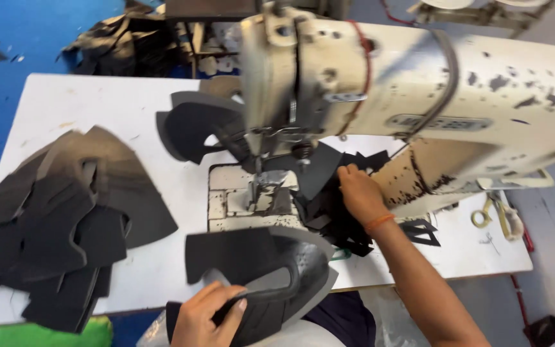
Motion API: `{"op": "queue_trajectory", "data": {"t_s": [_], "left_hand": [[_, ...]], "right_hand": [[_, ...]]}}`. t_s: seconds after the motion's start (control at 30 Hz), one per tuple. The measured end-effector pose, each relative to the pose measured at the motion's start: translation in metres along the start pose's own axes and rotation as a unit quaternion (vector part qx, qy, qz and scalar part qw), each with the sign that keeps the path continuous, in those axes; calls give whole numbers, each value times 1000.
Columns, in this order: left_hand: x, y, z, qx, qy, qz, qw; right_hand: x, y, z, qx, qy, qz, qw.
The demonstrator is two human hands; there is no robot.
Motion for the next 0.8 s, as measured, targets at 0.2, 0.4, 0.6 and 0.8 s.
{"op": "queue_trajectory", "data": {"t_s": [0.2, 0.4, 0.6, 0.8], "left_hand": [[6, -13, 19, 84, 59, -4, 995], [-12, -6, 1, 170, 74, -10, 983], [-24, -12, 17, 188, 150, 7, 971], [-34, -22, 22, 164, 180, 47, 969]], "right_hand": [[6, -4, -2, 69, -73, -13, 995], [110, 65, -32, 15, -132, 196, 971], [152, 133, -25, -77, -214, 336, 914], [182, 201, -138, 169, -262, 295, 903]]}}
Point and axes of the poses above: each hand's wrist, its own y-axis away from the middle knuckle, its own x-axis out of the back of the hand, z = x × y, the point moved 10 cm from there along -y, towards the middle knuckle, and after that the axes turned 4 degrees about -x, right-handed, at the moved point
